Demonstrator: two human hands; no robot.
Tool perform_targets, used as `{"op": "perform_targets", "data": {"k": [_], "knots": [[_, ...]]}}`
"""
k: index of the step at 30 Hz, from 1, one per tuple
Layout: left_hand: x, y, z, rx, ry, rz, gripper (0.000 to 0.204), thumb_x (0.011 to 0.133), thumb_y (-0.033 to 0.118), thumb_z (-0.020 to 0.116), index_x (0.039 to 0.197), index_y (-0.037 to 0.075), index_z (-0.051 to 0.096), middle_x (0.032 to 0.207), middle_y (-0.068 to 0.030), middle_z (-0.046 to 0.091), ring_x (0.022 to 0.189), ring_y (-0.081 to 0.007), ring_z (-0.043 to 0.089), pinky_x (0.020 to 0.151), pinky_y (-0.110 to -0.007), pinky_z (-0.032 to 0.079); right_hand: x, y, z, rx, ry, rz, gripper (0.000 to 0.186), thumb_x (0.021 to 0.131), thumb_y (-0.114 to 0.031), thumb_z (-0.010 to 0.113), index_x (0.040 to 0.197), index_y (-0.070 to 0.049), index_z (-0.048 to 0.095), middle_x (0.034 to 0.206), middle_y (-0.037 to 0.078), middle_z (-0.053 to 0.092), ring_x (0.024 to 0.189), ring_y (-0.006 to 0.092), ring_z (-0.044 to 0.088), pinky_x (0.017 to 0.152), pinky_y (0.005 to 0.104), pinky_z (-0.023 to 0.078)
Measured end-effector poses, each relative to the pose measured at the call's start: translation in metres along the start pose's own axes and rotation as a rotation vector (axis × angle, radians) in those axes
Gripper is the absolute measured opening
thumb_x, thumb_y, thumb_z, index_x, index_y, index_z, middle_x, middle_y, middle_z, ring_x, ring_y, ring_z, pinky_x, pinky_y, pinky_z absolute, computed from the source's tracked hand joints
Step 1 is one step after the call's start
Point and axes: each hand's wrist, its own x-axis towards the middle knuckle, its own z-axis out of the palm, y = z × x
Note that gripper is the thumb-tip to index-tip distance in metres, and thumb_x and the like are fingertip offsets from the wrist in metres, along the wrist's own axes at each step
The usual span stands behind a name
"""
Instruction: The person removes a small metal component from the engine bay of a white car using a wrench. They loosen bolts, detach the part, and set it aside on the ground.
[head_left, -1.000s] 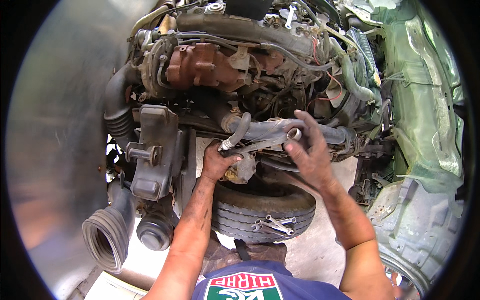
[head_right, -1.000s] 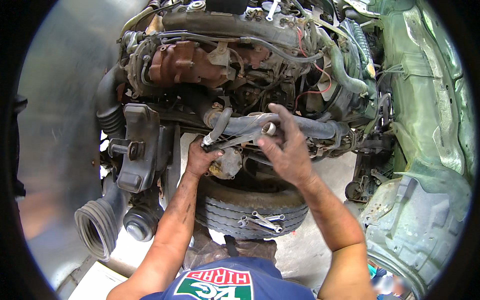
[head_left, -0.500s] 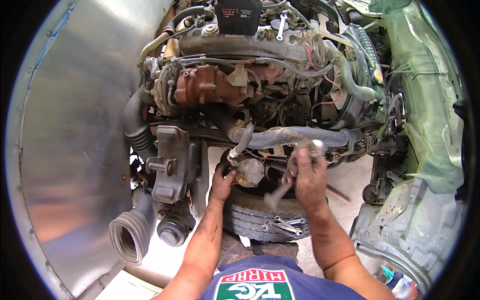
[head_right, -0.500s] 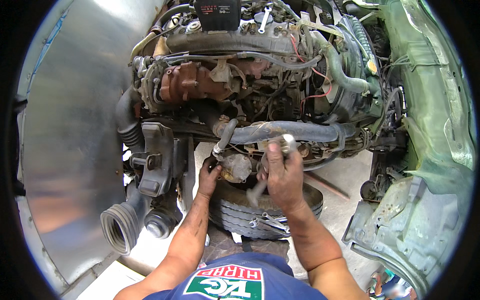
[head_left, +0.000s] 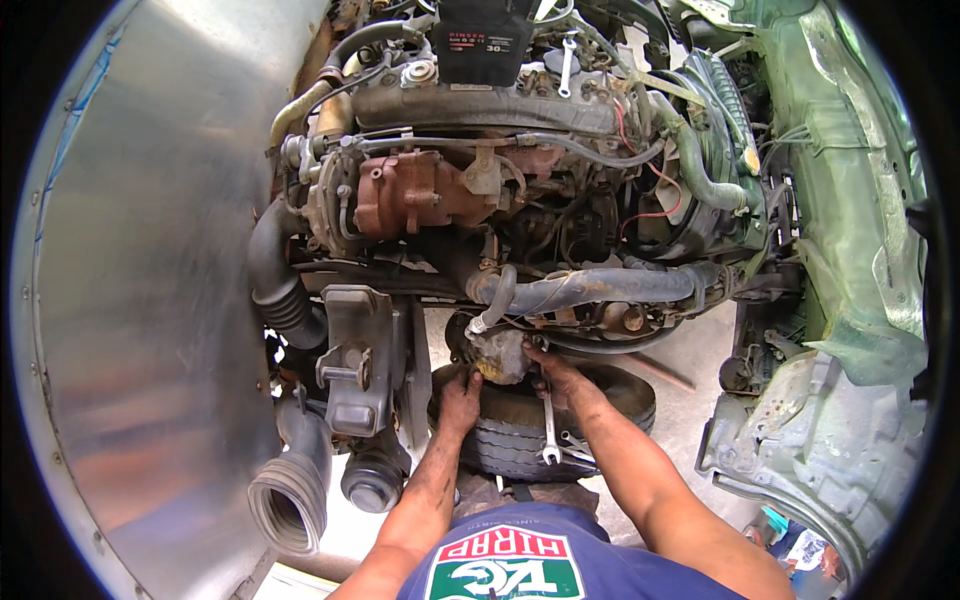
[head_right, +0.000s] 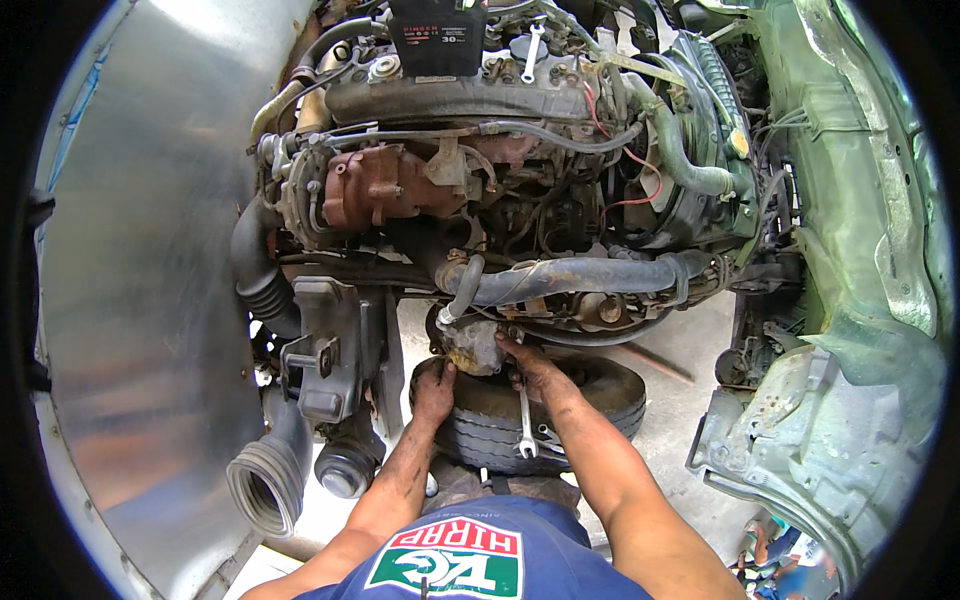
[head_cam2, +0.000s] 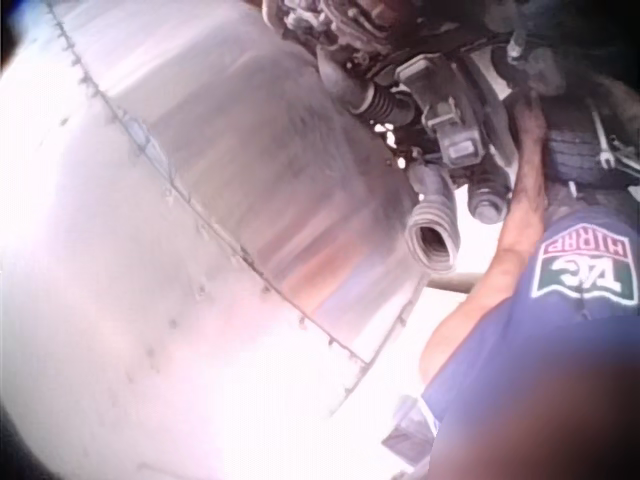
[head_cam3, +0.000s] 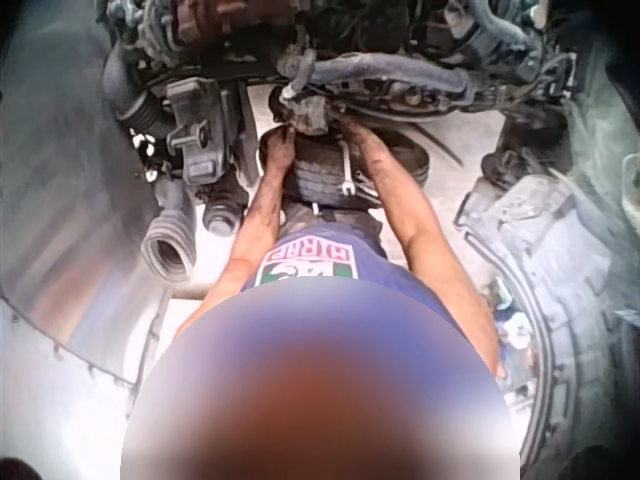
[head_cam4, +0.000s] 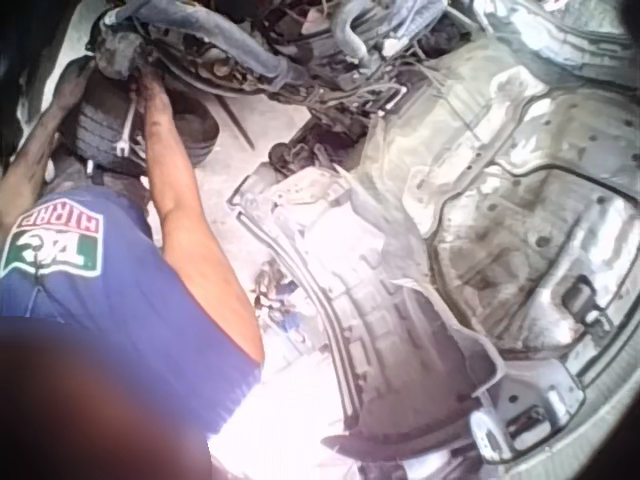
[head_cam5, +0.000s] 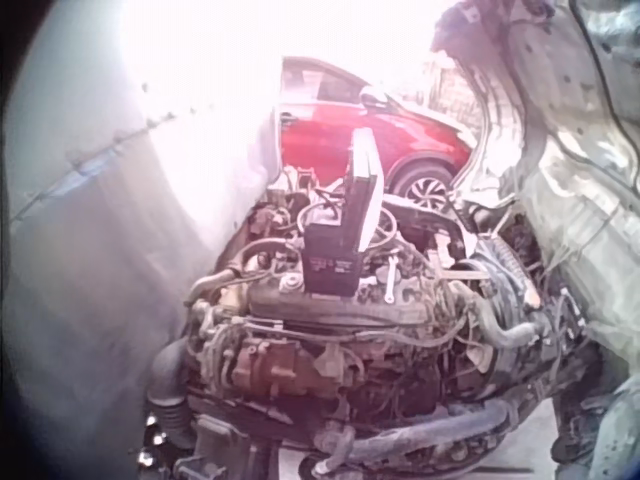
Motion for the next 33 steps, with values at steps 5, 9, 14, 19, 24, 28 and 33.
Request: {"op": "perform_targets", "data": {"k": [5,9,14,19,24,28,33], "knots": [[-0.016,0.02,-0.005,0.051,0.029,0.133,0.039,0.105,0.034,0.068,0.104,-0.005,0.071,0.1,-0.0306,0.071,0.099,-0.0552,0.068,0.084,-0.058,0.054,-0.011,0.0,0.01,-0.256,0.099,-0.036,0.063,0.089,-0.067,0.086,0.117,-0.013,0.07,0.08,-0.006,0.052,0.059,0.0109,0.037,0.051,0.0304,0.03],[-0.043,0.042,-0.019,0.08,-0.026,0.168,0.035,0.101,0.03,0.074,0.097,-0.005,0.071,0.093,-0.0292,0.068,0.09,-0.0524,0.066,0.08,-0.056,0.054,-0.052,-0.003,0.009,-0.492,0.123,-0.054,0.069,0.093,-0.063,0.083,0.117,0.001,0.072,0.087,0.004,0.063,0.07,0.0172,0.05,0.061,0.0383,0.041],[-0.055,0.081,-0.037,0.024,-0.038,0.135,0.037,0.101,0.028,0.075,0.091,-0.006,0.067,0.088,-0.028,0.067,0.084,-0.0506,0.065,0.076,-0.053,0.052,-0.098,-0.01,0.006,-0.697,0.077,-0.143,0.073,0.101,-0.052,0.078,0.126,0.016,0.072,0.108,0.022,0.078,0.1,0.0267,0.07,0.092,0.0423,0.056],[-0.06,0.125,-0.05,0.095,0.0,0.176,0.041,0.1,0.028,0.075,0.08,-0.006,0.063,0.077,-0.0278,0.063,0.074,-0.0496,0.063,0.069,-0.054,0.049,-0.129,-0.019,0.004,-0.662,0.022,-0.299,0.067,0.106,-0.05,0.071,0.122,0.016,0.073,0.102,0.02,0.08,0.092,0.024,0.071,0.088,0.0426,0.058],[-0.087,0.151,-0.048,0.04,-0.006,0.03,0.044,0.099,0.029,0.076,0.075,-0.007,0.064,0.072,-0.0291,0.064,0.069,-0.0491,0.064,0.066,-0.054,0.049,-0.156,-0.021,-0.004,-0.807,0.02,-0.239,0.068,0.107,-0.052,0.068,0.121,0.014,0.075,0.1,0.022,0.08,0.091,0.025,0.072,0.089,0.0431,0.058],[-0.101,0.164,-0.044,0.064,-0.02,-0.017,0.046,0.101,0.031,0.074,0.076,-0.007,0.066,0.071,-0.0305,0.065,0.067,-0.0486,0.066,0.066,-0.054,0.05,-0.165,-0.008,-0.009,-0.765,-0.008,-0.301,0.075,0.108,-0.058,0.063,0.122,0.015,0.075,0.102,0.026,0.079,0.098,0.0267,0.072,0.092,0.0444,0.056],[-0.108,0.178,-0.035,0.12,-0.051,-0.038,0.05,0.102,0.035,0.072,0.077,-0.007,0.069,0.07,-0.0306,0.065,0.066,-0.0484,0.066,0.065,-0.054,0.051,-0.16,-0.001,-0.023,-0.686,0.019,-0.143,0.08,0.107,-0.065,0.062,0.111,0.013,0.077,0.082,0.016,0.072,0.075,0.0246,0.064,0.069,0.0448,0.054]]}}
